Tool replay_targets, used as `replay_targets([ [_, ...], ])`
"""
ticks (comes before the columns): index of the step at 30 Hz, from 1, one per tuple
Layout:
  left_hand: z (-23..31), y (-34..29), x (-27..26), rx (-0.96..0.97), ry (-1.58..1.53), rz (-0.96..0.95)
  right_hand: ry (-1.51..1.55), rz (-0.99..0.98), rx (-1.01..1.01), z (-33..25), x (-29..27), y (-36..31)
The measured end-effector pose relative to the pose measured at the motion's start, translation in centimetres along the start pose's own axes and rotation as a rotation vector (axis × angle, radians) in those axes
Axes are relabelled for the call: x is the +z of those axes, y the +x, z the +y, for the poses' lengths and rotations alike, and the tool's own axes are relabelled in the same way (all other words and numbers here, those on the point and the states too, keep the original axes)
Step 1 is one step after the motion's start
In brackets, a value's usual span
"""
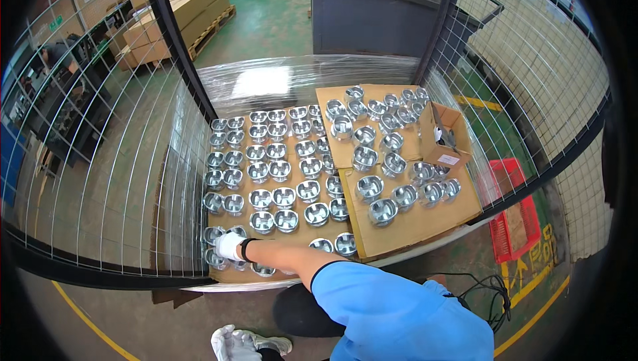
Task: Picking up metal pistons from a container, inspecting them from multiple angles, and organizing them in a storage bin.
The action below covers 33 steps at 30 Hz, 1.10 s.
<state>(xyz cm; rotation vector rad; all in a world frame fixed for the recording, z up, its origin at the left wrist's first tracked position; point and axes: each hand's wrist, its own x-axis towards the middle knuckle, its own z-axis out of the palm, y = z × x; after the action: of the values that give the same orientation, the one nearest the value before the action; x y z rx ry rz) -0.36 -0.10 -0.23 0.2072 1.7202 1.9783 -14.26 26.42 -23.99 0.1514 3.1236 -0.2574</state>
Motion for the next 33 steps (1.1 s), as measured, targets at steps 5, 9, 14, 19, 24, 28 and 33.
replay_targets([
  [5,-0.3,-0.7,-0.2,0.011,-0.040,0.045,0.076,0.072,-0.021,0.8,-0.6,-0.9],
  [9,0.4,-0.7,-0.4,0.051,0.034,0.069,0.350,0.038,0.144,0.4,-4.2,-1.4],
  [14,0.5,-0.8,-0.5,0.009,-0.113,0.145,0.324,0.153,0.051,2.4,-9.6,-3.2],
  [19,-1.4,1.1,-2.7,-0.132,-0.585,0.127,0.416,0.337,-0.158,6.0,-19.1,-9.7],
  [24,-2.5,1.9,-2.0,-0.116,-0.539,0.047,0.282,0.187,-0.093,7.7,-29.9,-25.3],
  [28,-3.1,2.1,-1.7,-0.087,-0.450,0.026,0.226,0.030,0.101,7.6,-32.6,-36.9],
  [33,-3.6,2.9,-0.4,-0.116,-0.351,0.045,0.171,-0.079,0.480,8.1,-30.8,-51.0],
])
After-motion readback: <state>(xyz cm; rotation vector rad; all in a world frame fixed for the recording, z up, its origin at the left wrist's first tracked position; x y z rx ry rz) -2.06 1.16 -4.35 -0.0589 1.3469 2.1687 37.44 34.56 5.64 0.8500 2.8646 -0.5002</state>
